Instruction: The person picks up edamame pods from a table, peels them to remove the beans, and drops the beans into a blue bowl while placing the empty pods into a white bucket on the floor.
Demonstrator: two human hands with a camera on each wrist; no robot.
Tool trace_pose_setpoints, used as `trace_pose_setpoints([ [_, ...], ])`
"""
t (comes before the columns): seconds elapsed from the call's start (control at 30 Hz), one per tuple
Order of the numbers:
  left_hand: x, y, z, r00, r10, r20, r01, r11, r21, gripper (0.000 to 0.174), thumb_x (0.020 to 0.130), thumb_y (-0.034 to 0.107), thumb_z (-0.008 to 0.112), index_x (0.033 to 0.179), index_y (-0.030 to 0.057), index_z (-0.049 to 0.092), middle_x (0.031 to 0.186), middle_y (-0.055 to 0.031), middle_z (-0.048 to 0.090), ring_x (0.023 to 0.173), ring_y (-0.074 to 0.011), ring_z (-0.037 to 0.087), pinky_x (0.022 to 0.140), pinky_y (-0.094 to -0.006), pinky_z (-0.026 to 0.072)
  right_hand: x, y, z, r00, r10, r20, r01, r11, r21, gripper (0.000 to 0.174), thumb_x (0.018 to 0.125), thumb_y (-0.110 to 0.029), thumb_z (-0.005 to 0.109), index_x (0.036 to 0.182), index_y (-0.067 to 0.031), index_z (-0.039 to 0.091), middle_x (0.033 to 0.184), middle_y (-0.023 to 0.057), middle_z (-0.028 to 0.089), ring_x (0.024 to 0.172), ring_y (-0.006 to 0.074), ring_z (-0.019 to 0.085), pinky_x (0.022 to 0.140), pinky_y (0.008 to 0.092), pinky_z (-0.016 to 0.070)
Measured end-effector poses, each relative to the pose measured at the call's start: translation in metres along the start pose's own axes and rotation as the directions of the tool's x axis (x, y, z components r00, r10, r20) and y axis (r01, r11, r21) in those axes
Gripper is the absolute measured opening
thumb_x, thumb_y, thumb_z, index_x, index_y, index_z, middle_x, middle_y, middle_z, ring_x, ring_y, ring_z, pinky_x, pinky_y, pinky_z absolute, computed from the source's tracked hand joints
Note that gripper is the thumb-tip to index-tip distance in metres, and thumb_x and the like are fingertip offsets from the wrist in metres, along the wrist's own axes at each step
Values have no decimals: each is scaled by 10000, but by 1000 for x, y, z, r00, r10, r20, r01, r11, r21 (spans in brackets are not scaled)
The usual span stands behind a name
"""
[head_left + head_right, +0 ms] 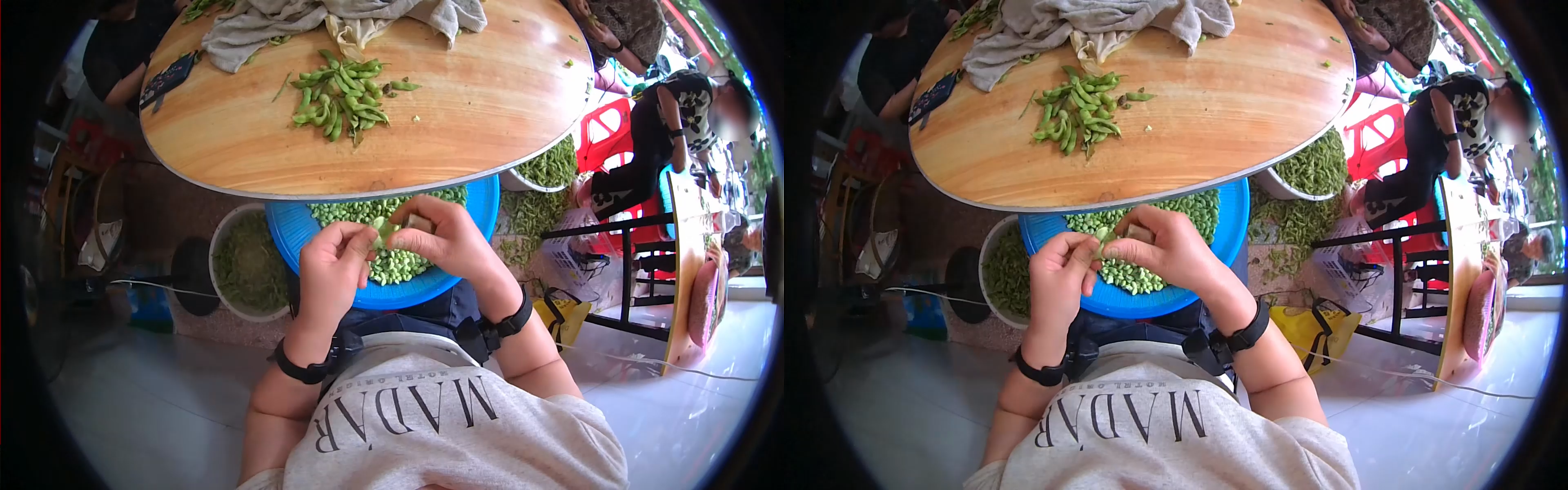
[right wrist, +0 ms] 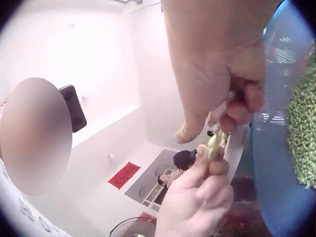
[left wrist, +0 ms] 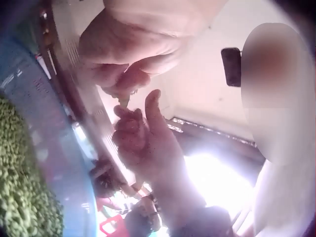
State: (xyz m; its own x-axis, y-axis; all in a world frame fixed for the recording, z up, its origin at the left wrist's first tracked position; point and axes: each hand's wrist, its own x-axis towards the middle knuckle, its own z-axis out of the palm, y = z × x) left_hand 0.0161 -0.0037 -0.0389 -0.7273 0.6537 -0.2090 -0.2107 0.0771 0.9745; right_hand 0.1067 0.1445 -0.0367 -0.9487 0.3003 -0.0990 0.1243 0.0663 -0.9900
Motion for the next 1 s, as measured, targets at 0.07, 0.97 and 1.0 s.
trace_pose_setpoints([
  [0.07, -1, -10, 3, 981, 189, -52, -177, 967, 182, 128, 889, 91, 519, 827, -1, 583, 602, -3, 527, 423, -29, 396, 377, -177, 293, 4, -10, 4, 998, -65, -19, 62, 988, -142, 240, 779, -191, 685, 901, -3, 599, 713, 39, 592, 664, 79, 534, 579, 228, 433],
  [0.97, -4, -22, 9, 993, 112, 24, -112, 993, 21, 217, 842, -23, 506, 1043, -25, 425, 717, -75, 554, 580, -78, 516, 498, -206, 410, 2, 7, 7, 966, 257, 14, -257, 965, 42, 157, 747, -122, 691, 826, -2, 629, 636, -15, 530, 614, 48, 497, 513, 214, 384],
  [1.0, -2, -23, 8, 990, 142, 24, -144, 985, 91, 206, 842, -21, 507, 1037, -25, 440, 726, -82, 564, 585, -95, 530, 504, -218, 419, 3, 8, 6, 957, 289, 18, -289, 955, 59, 145, 744, -107, 683, 828, -3, 629, 647, -1, 546, 615, 59, 508, 516, 223, 392],
])
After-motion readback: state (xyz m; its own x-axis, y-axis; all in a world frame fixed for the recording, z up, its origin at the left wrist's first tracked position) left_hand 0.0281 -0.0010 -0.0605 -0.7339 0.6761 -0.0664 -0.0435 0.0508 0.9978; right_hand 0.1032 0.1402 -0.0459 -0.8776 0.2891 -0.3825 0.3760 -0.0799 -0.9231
